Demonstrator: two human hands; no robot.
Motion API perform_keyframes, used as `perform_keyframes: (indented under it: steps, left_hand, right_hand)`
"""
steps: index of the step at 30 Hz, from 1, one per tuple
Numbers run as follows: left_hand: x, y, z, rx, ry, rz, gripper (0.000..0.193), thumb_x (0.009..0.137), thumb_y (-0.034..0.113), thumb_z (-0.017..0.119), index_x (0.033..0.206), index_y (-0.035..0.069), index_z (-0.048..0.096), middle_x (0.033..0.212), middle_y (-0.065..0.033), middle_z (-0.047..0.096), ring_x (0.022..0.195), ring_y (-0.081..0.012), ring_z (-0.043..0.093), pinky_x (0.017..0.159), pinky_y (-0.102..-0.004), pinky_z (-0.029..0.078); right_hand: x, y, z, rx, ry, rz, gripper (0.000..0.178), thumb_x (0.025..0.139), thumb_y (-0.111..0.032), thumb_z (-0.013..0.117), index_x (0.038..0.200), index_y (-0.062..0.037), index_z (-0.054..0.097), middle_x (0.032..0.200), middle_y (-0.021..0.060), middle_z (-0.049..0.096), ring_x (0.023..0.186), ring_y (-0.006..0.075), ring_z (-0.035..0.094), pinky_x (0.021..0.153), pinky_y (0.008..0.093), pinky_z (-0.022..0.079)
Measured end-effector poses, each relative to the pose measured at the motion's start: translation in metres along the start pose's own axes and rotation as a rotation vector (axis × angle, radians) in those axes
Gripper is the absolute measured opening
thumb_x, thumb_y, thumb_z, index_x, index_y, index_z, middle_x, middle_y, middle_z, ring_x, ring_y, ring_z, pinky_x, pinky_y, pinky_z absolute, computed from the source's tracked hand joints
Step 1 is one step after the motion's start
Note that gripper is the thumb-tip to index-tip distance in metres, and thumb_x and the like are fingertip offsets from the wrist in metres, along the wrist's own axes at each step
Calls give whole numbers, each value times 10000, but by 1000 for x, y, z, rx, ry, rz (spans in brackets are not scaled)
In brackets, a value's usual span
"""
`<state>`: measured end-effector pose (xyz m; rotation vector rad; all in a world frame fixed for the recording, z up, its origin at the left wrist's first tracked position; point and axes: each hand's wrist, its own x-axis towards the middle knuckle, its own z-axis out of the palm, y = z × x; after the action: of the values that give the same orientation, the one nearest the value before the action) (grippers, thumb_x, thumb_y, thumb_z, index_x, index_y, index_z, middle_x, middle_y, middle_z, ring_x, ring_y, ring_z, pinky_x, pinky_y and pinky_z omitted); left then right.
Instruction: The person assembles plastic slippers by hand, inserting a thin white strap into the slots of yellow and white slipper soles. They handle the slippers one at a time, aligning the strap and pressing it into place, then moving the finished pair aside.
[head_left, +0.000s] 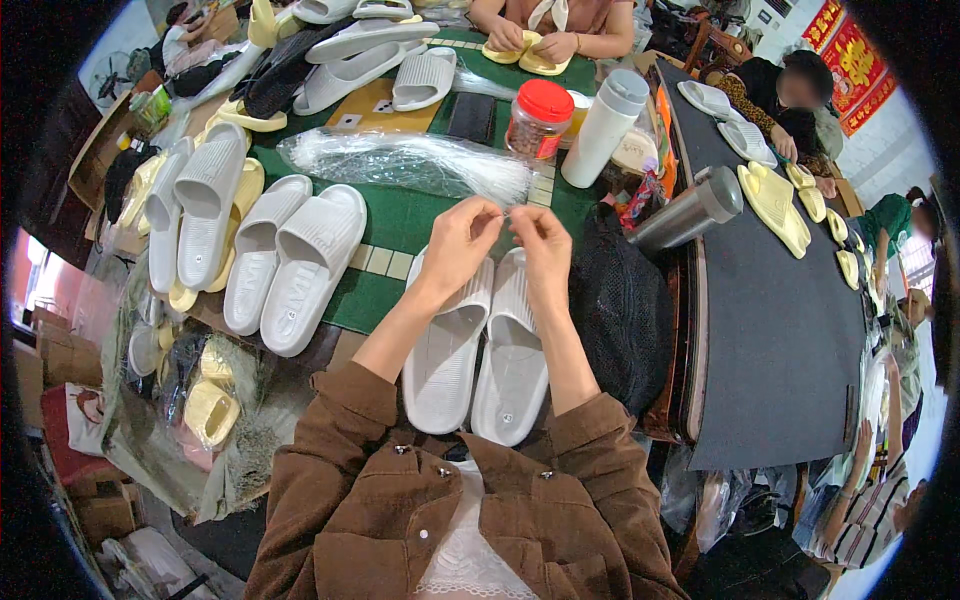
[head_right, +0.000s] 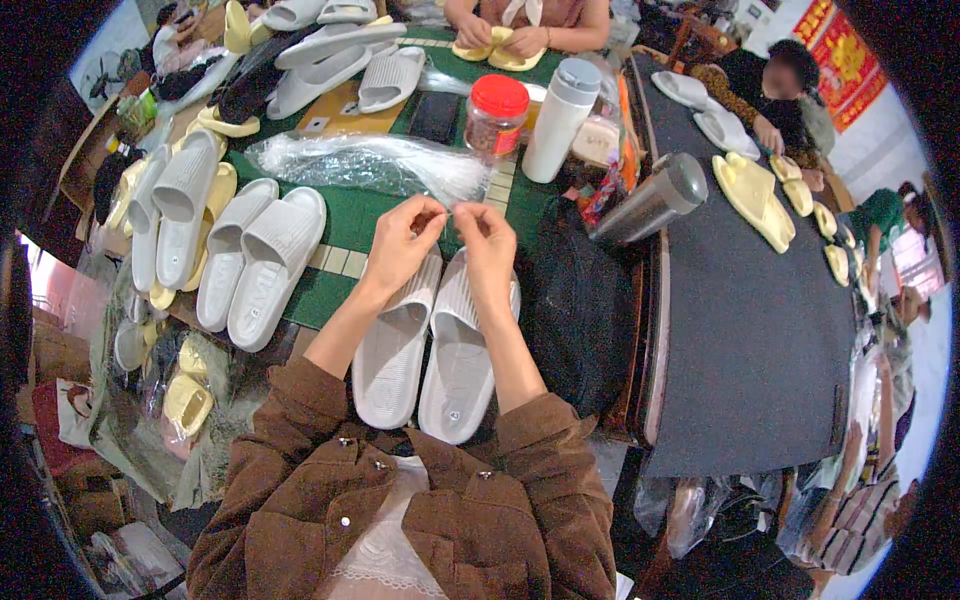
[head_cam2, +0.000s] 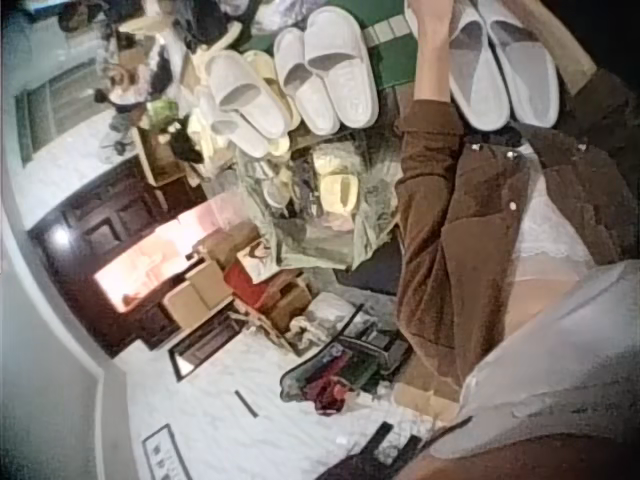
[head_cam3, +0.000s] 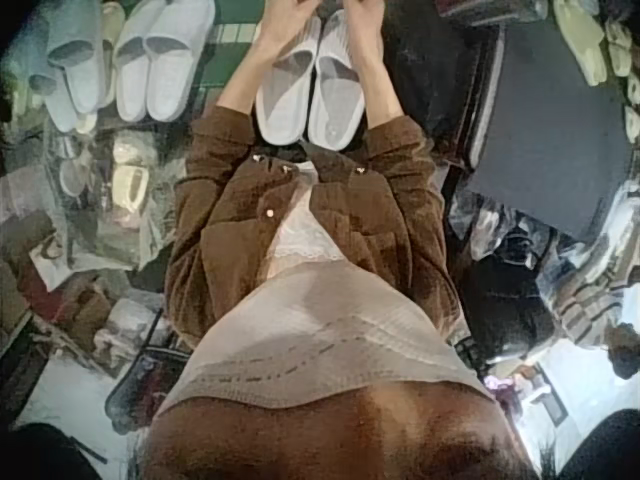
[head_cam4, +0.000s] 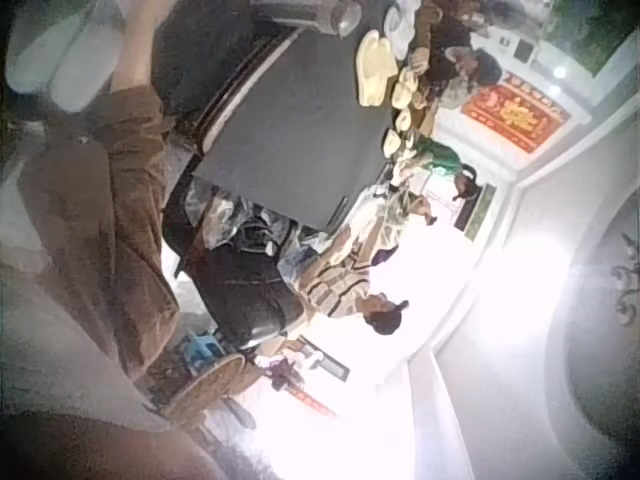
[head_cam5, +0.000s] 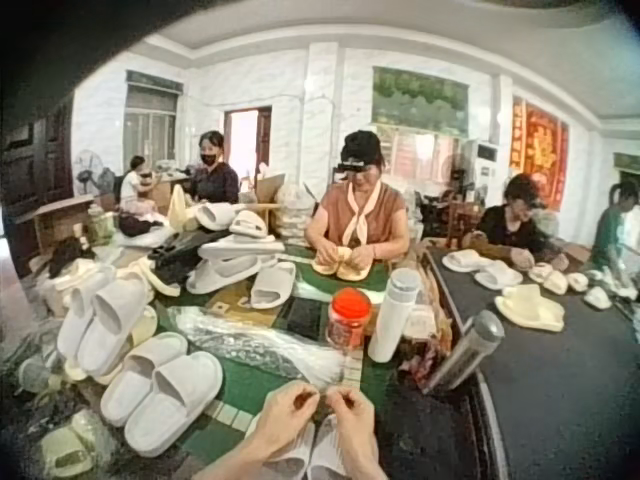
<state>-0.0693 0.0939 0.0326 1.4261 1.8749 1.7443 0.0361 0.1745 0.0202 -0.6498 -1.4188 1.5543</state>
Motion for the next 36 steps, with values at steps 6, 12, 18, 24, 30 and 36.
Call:
perform_keyframes:
  steps: [6, 12, 18, 24, 30, 36]
  left_hand:
    - [0, -2, 0, -4, -18, 3, 130, 873, 82, 653, 949, -23, 645, 834, -113, 668, 729, -170, 639, 667, -296, 502]
    - [0, -1, -1, 31, -59, -11, 133, 869, 84, 655, 952, -19, 648, 846, -107, 672, 732, -175, 646, 671, -302, 509]
    - [-1, -1, 1, 4, -61, -37, 120, 874, 80, 653, 941, -18, 643, 826, -87, 661, 714, -153, 621, 655, -289, 495]
    - [0, -2, 2, 7, -43, 11, 99, 881, 73, 647, 912, -20, 632, 776, -67, 637, 668, -115, 567, 617, -270, 464]
    - [0, -2, 1, 31, -71, -13, 95, 876, 66, 641, 897, -26, 628, 761, -85, 623, 639, -125, 561, 602, -283, 458]
    - [1, -5, 3, -21, -48, -21, 96, 893, 59, 637, 941, -24, 637, 778, -53, 648, 687, -94, 580, 634, -260, 470]
  right_hand:
    - [0, 0, 1, -42, 25, 3, 125, 906, -128, 671, 929, -5, 681, 832, 2, 647, 742, 66, 554, 672, 217, 442]
    - [1, 0, -3, 50, 123, -22, 147, 902, -160, 686, 916, -16, 661, 795, -3, 621, 716, 67, 541, 648, 218, 435]
    - [1, 0, -1, 74, 66, 5, 159, 904, -171, 686, 925, -15, 665, 795, -3, 619, 722, 66, 540, 653, 216, 433]
    - [0, 2, 1, 11, 49, -11, 170, 912, -184, 678, 931, -16, 659, 796, -6, 620, 722, 64, 538, 648, 218, 431]
    - [3, 2, -3, 132, 157, -56, 145, 917, -172, 666, 927, -28, 650, 784, -9, 614, 701, 59, 531, 636, 219, 427]
    - [0, 1, 2, -49, -25, 0, 118, 913, -118, 637, 943, -10, 675, 803, -3, 647, 710, 66, 549, 633, 227, 444]
